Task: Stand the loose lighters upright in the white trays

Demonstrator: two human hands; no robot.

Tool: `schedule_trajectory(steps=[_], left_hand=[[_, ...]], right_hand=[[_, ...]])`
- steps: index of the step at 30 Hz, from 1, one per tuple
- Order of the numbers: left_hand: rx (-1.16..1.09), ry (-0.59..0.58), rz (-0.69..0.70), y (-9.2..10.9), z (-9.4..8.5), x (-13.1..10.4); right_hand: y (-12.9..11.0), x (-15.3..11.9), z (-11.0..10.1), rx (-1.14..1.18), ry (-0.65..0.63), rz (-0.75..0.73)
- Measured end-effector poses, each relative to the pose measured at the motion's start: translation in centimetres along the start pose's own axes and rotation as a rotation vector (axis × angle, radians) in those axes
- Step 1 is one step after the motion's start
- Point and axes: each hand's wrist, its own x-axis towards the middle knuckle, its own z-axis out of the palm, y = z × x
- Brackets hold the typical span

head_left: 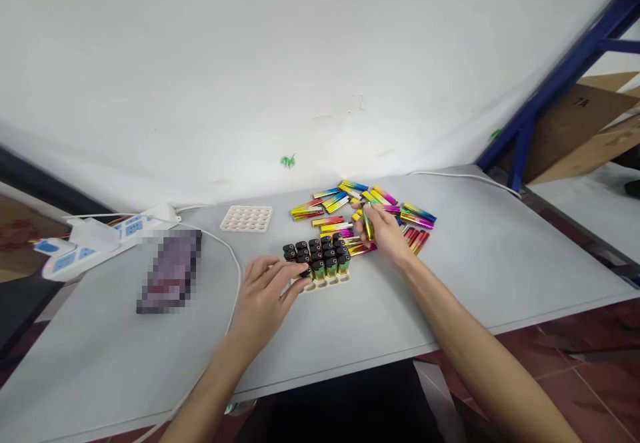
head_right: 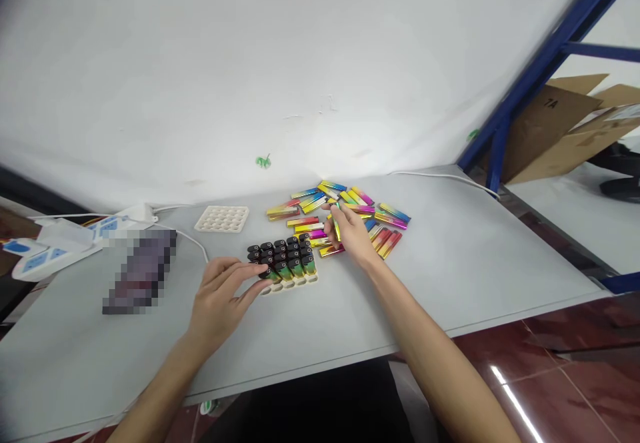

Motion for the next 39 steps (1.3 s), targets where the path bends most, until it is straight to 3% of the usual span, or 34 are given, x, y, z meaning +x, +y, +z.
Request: schedule_trajectory(steps=[6,9,20,25,30,34,37,39], left_hand=[[0.045,0.047,0.015,-0.2,0.1,0.3],[0.039,0.018,0.027,-0.2,-0.4,0.6],[0.000,-0.108,-0.027,-0.6,-2.1,1.2],[-0.007,-0.144,-0.001,-0.5,-1.8,1.2],[0.041,-0.099,0.046,-0.4,-0.5,0.7],[-0.015,-0.034,0.019,-0.5,-0.5,0.7],[-0.081,0.065,-0.081,-1.0,-1.0,1.3],[-0.108,0.127,-0.217,-1.8,-1.1,1.9]], right_hand=[[-0.5,-0.4,0.1,0.176,-0.119,0.098],[-0.6,-0.4,-0.1,0.227,-0.149,0.142],[-0.3,-0.1,0.0,0.269,-0.170,0.229],[-0.4,-0.4,0.3,0.250,-0.158,0.205],[-0.5,-0.5,0.2,0.287,-0.203,0.187],[-0.3,-0.3,0.0,0.270,-0.216,0.207],[-0.2,-0.2,0.0,0.285,-0.179,0.199],[-0.3,-0.2,0.1,0.288,-0.141,0.213]])
